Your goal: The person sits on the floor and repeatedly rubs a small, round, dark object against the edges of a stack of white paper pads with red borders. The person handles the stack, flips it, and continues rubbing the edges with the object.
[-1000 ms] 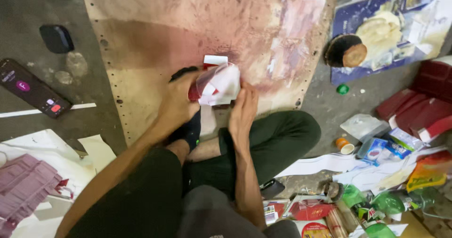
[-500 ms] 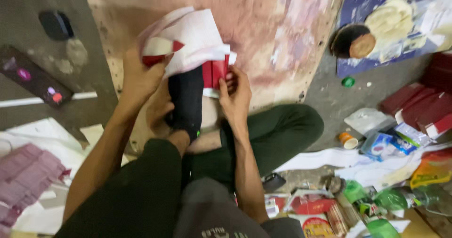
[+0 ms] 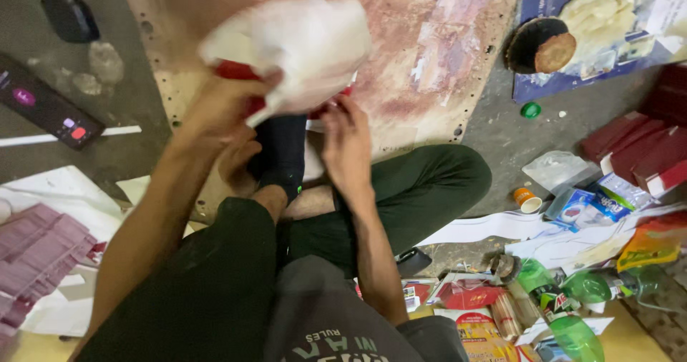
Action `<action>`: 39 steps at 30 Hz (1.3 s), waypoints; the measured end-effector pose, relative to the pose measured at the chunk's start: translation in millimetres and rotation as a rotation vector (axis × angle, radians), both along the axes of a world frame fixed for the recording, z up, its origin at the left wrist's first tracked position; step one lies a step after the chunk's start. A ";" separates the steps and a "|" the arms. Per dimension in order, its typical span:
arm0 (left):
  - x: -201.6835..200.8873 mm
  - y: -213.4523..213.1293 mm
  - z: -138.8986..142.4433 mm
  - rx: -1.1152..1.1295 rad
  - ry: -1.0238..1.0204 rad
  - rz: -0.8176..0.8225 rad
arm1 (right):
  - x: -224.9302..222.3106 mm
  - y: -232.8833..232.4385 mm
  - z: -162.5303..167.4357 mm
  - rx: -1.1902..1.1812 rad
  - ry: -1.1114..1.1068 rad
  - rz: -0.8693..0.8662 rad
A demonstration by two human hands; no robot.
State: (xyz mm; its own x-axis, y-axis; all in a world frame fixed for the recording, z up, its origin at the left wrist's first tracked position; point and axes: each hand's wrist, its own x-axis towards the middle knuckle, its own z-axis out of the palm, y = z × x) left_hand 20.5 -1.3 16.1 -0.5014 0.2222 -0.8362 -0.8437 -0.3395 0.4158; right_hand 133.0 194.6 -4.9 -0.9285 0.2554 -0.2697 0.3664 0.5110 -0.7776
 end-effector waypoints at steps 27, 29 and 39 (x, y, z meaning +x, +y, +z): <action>3.5 22.1 25.9 -0.586 0.864 -0.654 | -9.6 18.2 86.8 0.149 0.105 -0.132; -1.8 17.9 27.8 -0.587 0.800 -0.550 | 13.6 18.8 145.8 -0.250 0.297 -0.314; -10.9 8.7 36.7 -0.723 0.893 -0.662 | 2.7 14.4 61.3 -0.396 -0.015 -0.370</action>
State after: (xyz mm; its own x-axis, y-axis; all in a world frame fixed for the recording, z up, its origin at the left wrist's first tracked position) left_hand 9.6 7.4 52.7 -0.9074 0.2830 -0.3107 -0.1076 0.5582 0.8227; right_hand 135.7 209.0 56.3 -0.7908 0.4407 -0.4247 0.4791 0.0141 -0.8776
